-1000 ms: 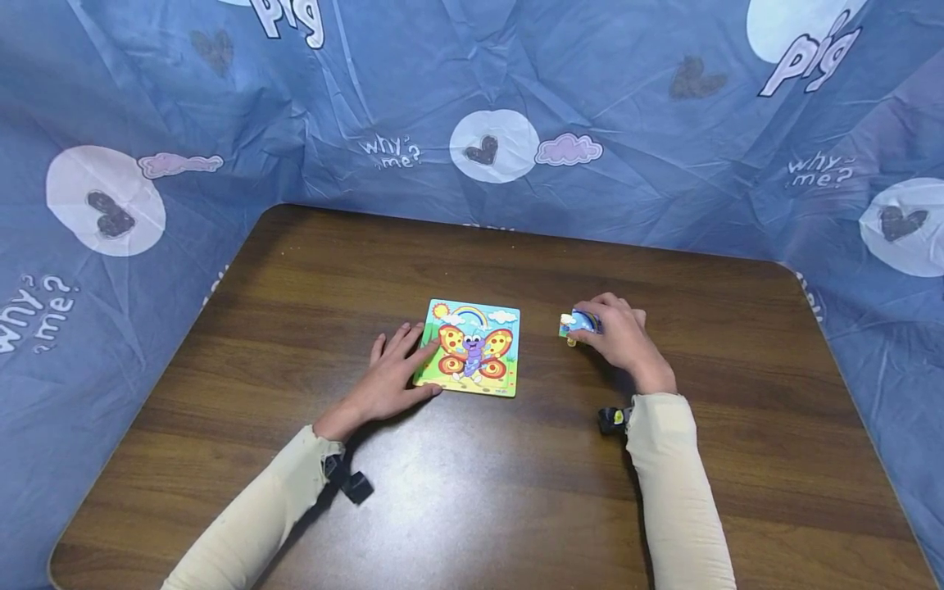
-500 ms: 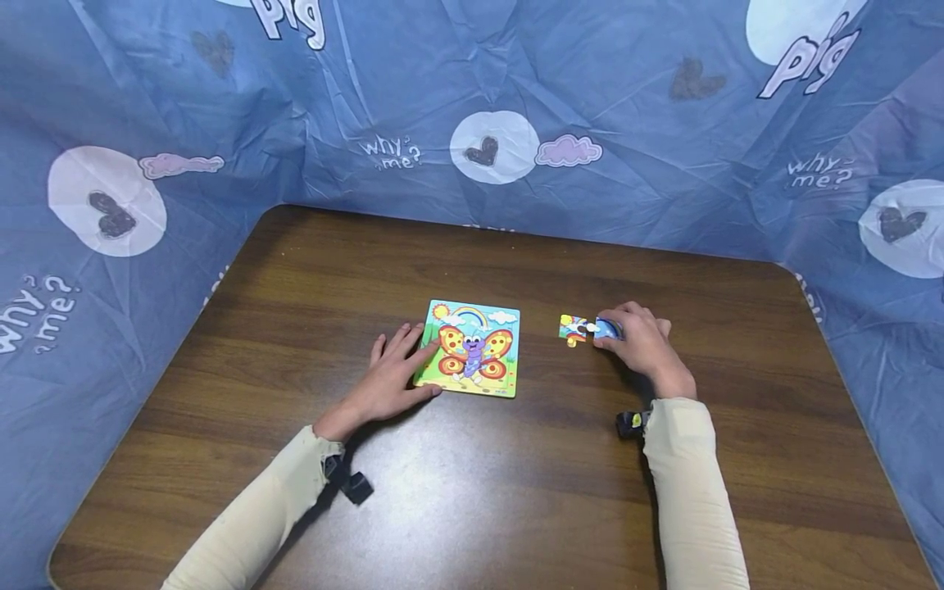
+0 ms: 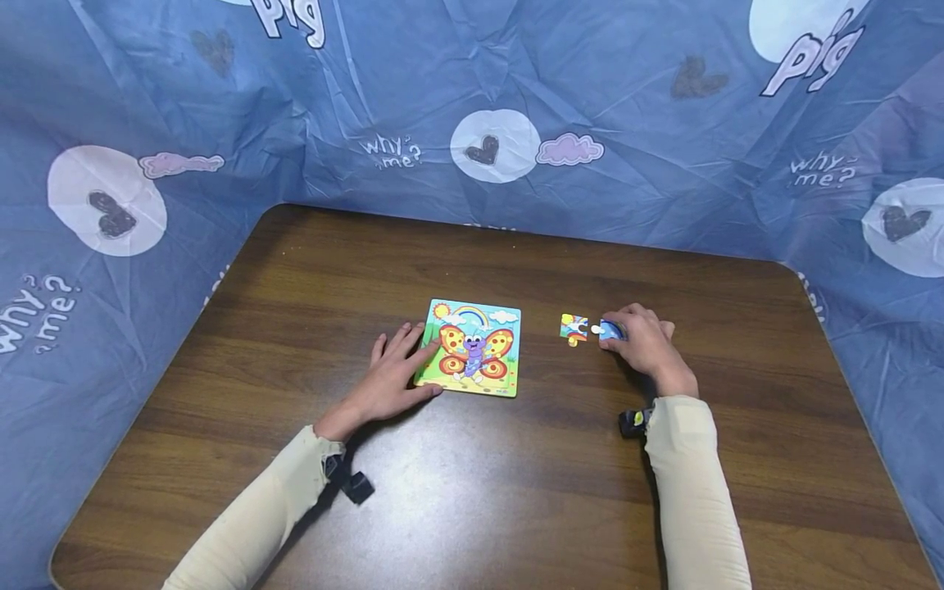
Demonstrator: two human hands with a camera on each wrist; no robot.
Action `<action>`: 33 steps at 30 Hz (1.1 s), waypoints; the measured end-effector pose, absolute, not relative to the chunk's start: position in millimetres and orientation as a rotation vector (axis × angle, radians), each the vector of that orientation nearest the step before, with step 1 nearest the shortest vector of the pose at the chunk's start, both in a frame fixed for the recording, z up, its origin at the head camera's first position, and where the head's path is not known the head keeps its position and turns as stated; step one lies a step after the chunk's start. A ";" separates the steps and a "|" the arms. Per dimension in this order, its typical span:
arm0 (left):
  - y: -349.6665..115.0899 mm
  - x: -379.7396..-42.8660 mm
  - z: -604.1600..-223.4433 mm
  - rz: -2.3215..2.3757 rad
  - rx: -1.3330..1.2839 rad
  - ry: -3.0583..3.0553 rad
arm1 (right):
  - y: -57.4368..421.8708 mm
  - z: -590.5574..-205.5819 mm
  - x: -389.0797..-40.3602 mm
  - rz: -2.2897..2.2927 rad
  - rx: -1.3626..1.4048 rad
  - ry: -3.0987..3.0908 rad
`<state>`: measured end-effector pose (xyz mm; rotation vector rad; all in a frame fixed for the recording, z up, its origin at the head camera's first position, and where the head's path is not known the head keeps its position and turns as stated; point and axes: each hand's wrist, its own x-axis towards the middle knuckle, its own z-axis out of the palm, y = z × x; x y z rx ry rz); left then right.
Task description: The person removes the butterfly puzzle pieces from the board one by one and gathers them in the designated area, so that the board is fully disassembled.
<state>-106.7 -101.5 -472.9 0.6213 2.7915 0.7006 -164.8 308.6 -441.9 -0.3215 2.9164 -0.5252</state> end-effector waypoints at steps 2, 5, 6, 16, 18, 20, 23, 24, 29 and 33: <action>-101.2 -106.9 -472.4 0.697 0.623 2.792 | 309.3 -442.5 -165.3 -0.524 -0.324 2.921; -101.3 -106.9 -472.6 0.695 0.624 2.792 | 309.2 -442.3 -165.7 -0.530 -0.335 2.929; -101.5 -106.9 -473.0 0.695 0.625 2.792 | 309.1 -442.3 -166.0 -0.531 -0.337 2.932; -102.0 -107.0 -472.7 0.695 0.629 2.792 | 307.7 -440.9 -167.7 -0.523 -0.301 2.897; -102.0 -107.1 -472.9 0.692 0.628 2.790 | 307.8 -439.9 -167.9 -0.535 -0.294 2.892; -101.8 -107.4 -472.9 0.687 0.627 2.787 | 307.7 -438.3 -168.1 -0.552 -0.288 2.893; -101.7 -107.5 -473.0 0.686 0.628 2.790 | 305.2 -435.4 -168.6 -0.574 -0.289 2.911; -101.6 -107.5 -473.0 0.688 0.629 2.791 | 303.6 -434.2 -168.8 -0.582 -0.292 2.918; -101.7 -107.1 -472.9 0.696 0.629 2.792 | 290.2 -428.8 -170.9 -0.643 -0.331 2.938; -101.6 -106.6 -472.3 0.688 0.626 2.789 | 275.7 -425.7 -172.6 -0.681 -0.371 2.924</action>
